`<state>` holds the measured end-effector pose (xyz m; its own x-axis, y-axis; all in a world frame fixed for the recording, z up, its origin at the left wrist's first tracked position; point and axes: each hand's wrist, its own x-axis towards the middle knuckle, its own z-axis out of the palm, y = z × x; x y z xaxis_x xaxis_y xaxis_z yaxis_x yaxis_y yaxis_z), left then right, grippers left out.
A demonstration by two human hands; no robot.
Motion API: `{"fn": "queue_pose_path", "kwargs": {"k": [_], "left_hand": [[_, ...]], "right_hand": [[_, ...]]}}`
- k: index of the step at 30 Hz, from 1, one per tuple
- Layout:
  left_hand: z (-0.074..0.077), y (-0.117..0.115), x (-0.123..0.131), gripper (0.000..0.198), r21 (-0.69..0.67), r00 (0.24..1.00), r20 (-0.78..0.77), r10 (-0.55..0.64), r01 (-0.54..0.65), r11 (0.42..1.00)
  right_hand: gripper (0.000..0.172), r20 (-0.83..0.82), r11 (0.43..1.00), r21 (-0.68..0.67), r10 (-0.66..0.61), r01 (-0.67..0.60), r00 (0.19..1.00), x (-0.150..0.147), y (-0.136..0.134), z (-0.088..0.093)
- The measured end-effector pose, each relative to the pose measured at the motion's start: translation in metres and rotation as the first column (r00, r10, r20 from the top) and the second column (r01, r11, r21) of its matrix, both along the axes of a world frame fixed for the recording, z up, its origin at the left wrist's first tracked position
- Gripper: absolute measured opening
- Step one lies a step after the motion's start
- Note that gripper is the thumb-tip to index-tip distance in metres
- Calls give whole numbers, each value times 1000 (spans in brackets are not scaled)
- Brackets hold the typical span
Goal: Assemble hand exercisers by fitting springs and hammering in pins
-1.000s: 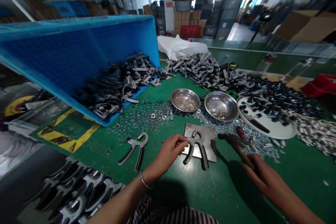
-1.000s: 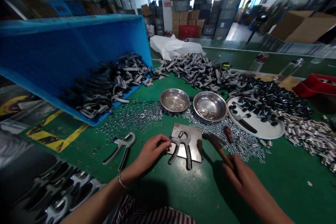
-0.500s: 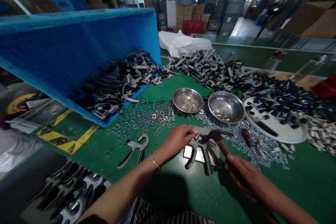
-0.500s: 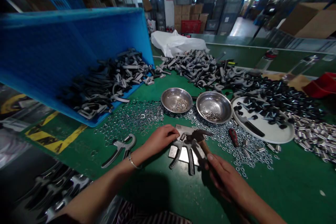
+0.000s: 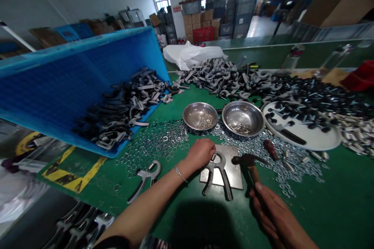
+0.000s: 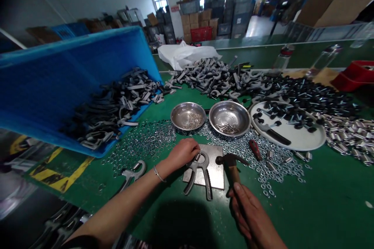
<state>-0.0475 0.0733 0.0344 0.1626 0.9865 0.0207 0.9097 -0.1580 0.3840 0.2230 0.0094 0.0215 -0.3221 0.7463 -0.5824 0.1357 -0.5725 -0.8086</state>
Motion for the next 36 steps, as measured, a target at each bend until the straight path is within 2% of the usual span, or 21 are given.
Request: {"fn": "queue_pose_path", "kwargs": {"k": [3,6,9,11,13,15,17,20,22,24,26,28,31,34,36], "left_hand": [[4,-3,7,19,59,985,-161,-62,72,996],[7,-6,15,21,130,894,-402,-198,270,954],[4,-8,21,22,143,833,-489,-260,370,918],[0,-9,22,21,138,855,-467,-225,322,937],[-3,-13,18,19,128,909,-394,-134,199,972],[-2,-24,12,19,144,958,-285,-13,56,988],[1,-39,4,22,174,983,-177,51,-20,985],[5,-60,-6,22,161,991,-131,-1,23,987],[4,-66,-9,17,111,981,-182,-67,88,990],[1,-65,-10,10,71,964,-243,-107,127,989],[-2,-60,-10,10,63,952,-281,-123,147,987],[-3,-56,-10,14,76,950,-284,-129,157,985],[-3,-53,-11,16,97,953,-268,-138,169,981],[-4,-52,-12,14,103,951,-279,-135,169,980],[-5,-52,-13,13,102,946,-291,-142,178,979]], "right_hand": [[51,13,999,17,36,-36,999,2,1,-2],[50,106,990,81,103,-112,989,5,1,1],[46,197,956,200,175,-214,965,10,2,9],[45,226,927,254,220,-275,949,13,7,15],[43,278,886,312,261,-344,924,16,16,23],[41,376,818,381,288,-430,881,16,27,34],[40,471,738,449,284,-504,835,14,37,49],[40,534,636,563,207,-528,820,2,50,71],[39,571,581,606,158,-544,805,-12,59,75],[37,660,540,557,174,-632,731,-26,69,70],[35,732,504,460,250,-731,634,-37,78,62],[37,727,488,443,296,-752,620,-42,85,56],[38,702,504,495,248,-708,668,-42,87,54],[36,745,501,432,271,-750,609,-36,81,53],[39,714,522,422,313,-741,627,-29,74,51]]}}
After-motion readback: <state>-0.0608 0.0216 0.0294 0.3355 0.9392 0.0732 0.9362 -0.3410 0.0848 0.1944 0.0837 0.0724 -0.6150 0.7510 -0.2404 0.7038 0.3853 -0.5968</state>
